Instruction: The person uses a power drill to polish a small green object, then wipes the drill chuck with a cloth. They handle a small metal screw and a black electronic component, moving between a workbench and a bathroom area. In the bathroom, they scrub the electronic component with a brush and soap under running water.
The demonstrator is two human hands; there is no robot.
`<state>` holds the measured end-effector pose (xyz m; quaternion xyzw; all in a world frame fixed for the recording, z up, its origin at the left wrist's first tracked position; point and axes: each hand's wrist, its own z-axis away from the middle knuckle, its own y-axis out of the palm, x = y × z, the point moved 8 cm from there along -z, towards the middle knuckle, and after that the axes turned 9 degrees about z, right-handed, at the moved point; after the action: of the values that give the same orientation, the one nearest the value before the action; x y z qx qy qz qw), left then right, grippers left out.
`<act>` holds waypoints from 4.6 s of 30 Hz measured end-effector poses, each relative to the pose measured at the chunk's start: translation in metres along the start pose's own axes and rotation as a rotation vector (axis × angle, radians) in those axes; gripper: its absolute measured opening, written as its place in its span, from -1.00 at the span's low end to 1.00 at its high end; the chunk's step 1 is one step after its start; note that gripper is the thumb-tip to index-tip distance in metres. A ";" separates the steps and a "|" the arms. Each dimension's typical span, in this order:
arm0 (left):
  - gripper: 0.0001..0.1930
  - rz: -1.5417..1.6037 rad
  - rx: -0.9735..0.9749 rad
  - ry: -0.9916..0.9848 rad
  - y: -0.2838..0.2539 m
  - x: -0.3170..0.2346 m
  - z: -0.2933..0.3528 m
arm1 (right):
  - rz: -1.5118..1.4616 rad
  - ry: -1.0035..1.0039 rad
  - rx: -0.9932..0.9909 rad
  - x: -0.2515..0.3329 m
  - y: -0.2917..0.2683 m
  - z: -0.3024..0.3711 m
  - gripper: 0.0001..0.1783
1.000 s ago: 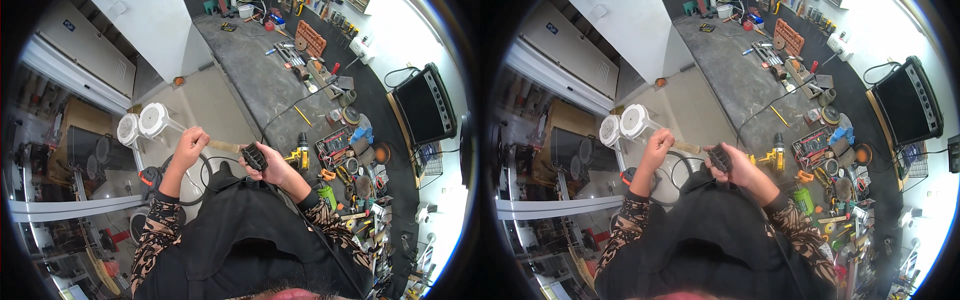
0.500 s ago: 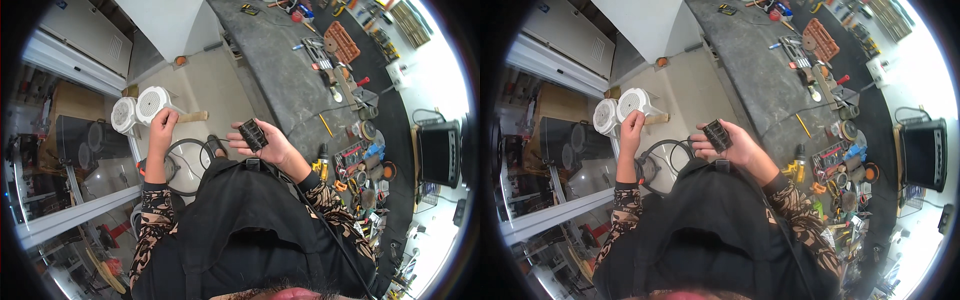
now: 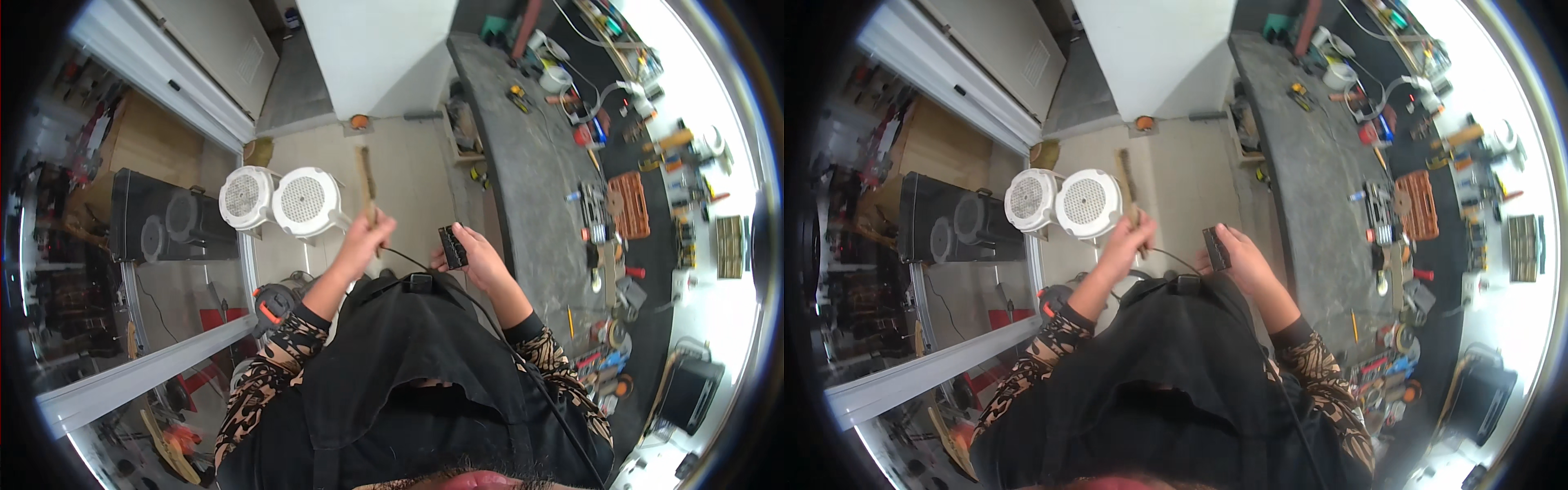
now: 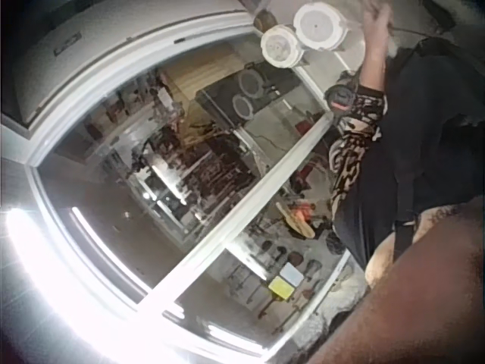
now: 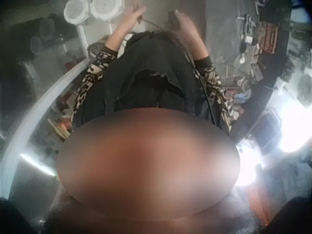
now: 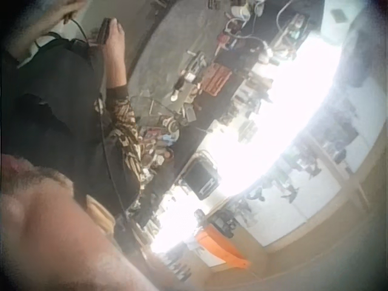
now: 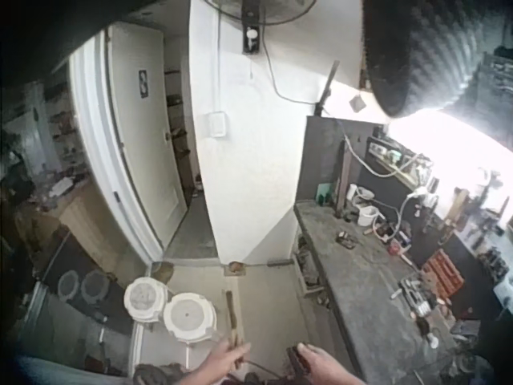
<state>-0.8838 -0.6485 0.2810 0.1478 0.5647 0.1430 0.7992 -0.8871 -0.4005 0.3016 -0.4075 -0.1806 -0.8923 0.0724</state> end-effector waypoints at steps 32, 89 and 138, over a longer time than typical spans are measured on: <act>-0.70 0.578 -0.717 0.373 -0.359 -0.302 -0.429 | 1.260 -1.631 -0.520 0.678 0.275 -0.520 -0.32; -0.68 -1.452 -0.098 -0.735 -0.902 -0.651 -1.257 | -0.011 0.399 -0.849 0.589 0.408 -0.955 -0.34; -0.55 -0.611 1.998 -0.022 -0.355 -0.833 -0.942 | -0.041 -0.567 -1.441 0.806 0.556 -0.840 -0.70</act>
<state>-2.0198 -1.2320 0.5565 0.5937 0.4320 -0.5985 0.3205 -1.8521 -1.2198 0.5489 -0.5635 0.4255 -0.6520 -0.2761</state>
